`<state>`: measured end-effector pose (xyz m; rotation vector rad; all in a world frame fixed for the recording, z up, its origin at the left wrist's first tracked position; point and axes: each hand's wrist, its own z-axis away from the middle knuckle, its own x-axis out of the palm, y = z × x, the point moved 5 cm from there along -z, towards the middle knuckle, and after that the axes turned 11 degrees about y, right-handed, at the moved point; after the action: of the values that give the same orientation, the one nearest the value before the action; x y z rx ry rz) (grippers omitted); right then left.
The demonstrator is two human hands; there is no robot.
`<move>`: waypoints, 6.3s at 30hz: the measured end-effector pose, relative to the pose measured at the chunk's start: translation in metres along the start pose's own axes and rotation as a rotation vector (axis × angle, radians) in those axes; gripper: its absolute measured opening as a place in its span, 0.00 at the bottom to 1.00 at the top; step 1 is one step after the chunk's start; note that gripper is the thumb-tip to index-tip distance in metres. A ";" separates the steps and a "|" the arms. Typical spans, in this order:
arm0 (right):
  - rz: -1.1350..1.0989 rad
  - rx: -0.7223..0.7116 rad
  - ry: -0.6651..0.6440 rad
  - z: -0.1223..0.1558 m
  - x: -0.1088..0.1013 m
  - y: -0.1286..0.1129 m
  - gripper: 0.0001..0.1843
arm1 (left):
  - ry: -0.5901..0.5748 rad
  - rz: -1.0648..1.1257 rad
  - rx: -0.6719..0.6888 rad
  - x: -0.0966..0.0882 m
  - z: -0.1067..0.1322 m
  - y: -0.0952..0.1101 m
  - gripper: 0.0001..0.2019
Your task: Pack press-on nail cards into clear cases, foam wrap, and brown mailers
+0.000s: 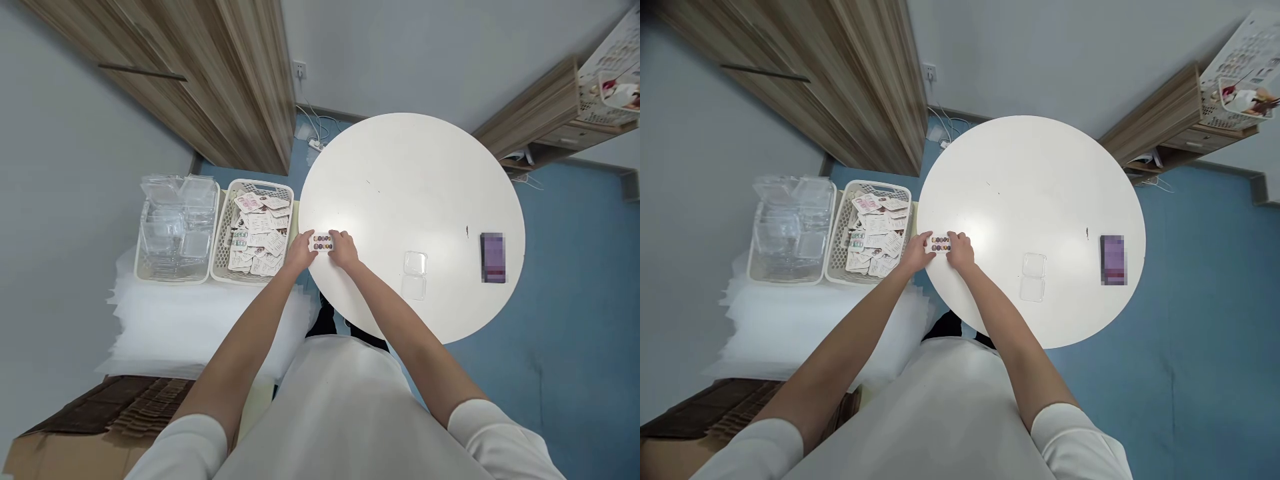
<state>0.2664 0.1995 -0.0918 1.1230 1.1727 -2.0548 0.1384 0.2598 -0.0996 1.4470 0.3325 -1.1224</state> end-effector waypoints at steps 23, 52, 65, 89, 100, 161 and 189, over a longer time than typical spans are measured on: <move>-0.320 -0.122 0.085 0.080 -0.047 0.067 0.35 | -0.103 0.149 0.274 0.017 0.057 0.067 0.32; -0.264 -0.067 0.017 0.137 -0.087 0.258 0.33 | -0.233 -0.111 0.297 0.156 0.116 0.200 0.30; -0.201 -0.027 -0.013 0.133 -0.085 0.260 0.34 | -0.270 -0.043 0.264 0.166 0.119 0.190 0.34; -0.938 0.342 0.057 0.164 -0.093 0.246 0.29 | -0.129 0.623 -0.292 0.153 0.135 0.166 0.19; -1.168 0.357 0.204 0.190 -0.104 0.222 0.19 | -0.261 0.974 -0.332 0.117 0.149 0.166 0.23; -1.330 0.423 0.068 0.201 -0.110 0.221 0.21 | -0.089 1.014 -0.415 0.126 0.184 0.193 0.19; -0.945 0.318 -0.009 0.074 -0.008 0.037 0.30 | 0.220 0.682 -0.431 0.019 0.085 0.022 0.27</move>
<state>0.2684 0.1169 -0.0800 0.7247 1.6029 -3.0250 0.1280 0.1717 -0.0856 1.1572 0.1907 -0.3143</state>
